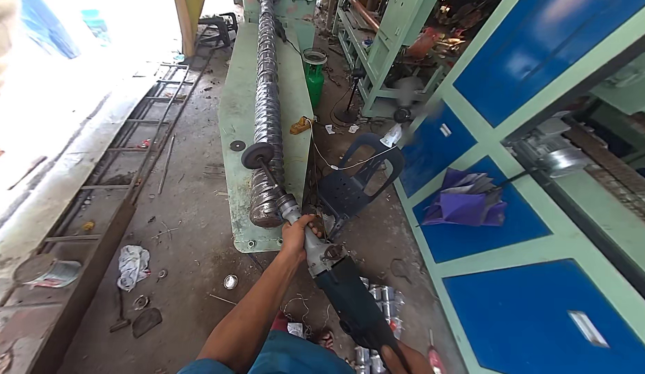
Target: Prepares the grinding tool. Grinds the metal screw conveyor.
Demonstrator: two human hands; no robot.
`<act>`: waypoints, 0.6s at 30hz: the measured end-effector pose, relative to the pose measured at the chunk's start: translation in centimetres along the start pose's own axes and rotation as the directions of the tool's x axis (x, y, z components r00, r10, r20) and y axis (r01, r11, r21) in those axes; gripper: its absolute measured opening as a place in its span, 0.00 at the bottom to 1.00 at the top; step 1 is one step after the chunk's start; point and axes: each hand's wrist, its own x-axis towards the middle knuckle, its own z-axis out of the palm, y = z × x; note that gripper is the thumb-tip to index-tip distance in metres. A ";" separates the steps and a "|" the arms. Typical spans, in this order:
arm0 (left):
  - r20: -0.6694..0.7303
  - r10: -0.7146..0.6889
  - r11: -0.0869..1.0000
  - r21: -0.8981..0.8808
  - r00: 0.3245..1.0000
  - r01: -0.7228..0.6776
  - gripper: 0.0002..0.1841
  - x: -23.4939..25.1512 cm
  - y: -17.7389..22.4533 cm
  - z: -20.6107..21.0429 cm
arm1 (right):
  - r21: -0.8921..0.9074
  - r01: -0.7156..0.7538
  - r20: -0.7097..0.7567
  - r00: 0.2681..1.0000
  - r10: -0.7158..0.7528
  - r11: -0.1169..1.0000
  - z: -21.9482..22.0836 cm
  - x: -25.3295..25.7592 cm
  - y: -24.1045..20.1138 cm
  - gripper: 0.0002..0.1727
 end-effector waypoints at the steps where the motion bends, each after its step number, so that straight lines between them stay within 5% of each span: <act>1: 0.003 0.000 1.000 -0.005 1.000 0.000 0.07 0.0 0.1 -0.1 | -0.006 0.002 -0.003 1.000 -0.002 1.000 0.0 -0.1 -0.1 0.28; 18: 0.014 -0.016 1.000 -0.009 1.000 0.016 0.04 -0.4 1.0 -1.5 | -0.099 0.012 -0.020 1.000 -0.014 0.995 1.1 -0.7 -0.9 0.29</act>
